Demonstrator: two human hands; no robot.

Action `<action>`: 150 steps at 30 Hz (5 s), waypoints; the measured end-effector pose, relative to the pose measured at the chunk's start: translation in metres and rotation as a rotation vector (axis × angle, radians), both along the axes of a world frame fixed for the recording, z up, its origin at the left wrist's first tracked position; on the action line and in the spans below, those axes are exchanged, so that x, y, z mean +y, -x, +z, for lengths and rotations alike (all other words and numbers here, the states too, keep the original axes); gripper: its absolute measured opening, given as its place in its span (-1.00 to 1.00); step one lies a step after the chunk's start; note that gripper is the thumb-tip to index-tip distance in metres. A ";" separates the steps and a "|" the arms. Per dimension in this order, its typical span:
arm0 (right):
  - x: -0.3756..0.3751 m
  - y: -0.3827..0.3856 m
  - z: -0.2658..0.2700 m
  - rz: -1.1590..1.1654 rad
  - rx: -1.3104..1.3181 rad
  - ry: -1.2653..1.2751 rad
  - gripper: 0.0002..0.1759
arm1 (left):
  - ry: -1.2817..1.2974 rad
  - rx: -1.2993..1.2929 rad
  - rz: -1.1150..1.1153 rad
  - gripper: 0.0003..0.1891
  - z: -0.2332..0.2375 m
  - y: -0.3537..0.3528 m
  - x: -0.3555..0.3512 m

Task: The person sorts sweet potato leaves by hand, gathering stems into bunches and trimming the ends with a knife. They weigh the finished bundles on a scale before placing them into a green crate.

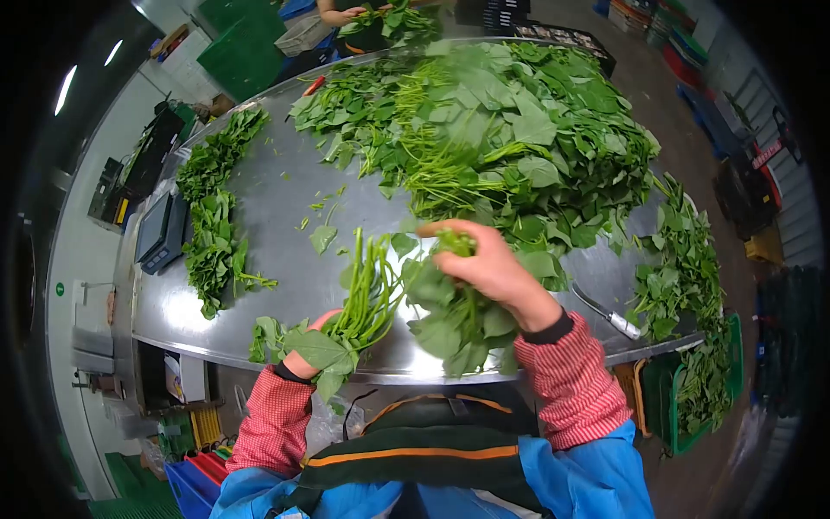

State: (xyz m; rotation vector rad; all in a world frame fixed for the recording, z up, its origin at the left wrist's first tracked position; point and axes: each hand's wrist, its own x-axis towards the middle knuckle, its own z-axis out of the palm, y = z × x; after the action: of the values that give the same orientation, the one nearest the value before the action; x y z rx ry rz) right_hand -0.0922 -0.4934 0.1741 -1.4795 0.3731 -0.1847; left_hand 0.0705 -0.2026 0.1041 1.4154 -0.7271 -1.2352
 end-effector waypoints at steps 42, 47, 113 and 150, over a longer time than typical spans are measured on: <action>-0.013 0.007 -0.071 -0.196 0.344 1.173 -0.73 | -0.011 0.595 0.072 -0.43 -0.053 -0.008 0.080; 0.012 0.011 -0.056 -0.095 0.118 0.714 -0.38 | 0.024 0.617 0.075 -0.43 -0.052 -0.009 0.079; 0.122 -0.053 -0.004 -0.439 -0.510 1.039 -0.80 | -0.012 -0.505 0.368 -0.83 0.046 -0.080 0.048; 0.062 -0.040 -0.066 -0.503 0.074 0.619 -0.78 | -0.010 0.991 0.445 -0.48 -0.056 0.034 0.058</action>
State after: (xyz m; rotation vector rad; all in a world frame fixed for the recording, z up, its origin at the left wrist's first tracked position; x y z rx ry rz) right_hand -0.0525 -0.4319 0.1082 -1.9786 0.7968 -0.6962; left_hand 0.0369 -0.1445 0.0481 0.7355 0.2642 -1.3591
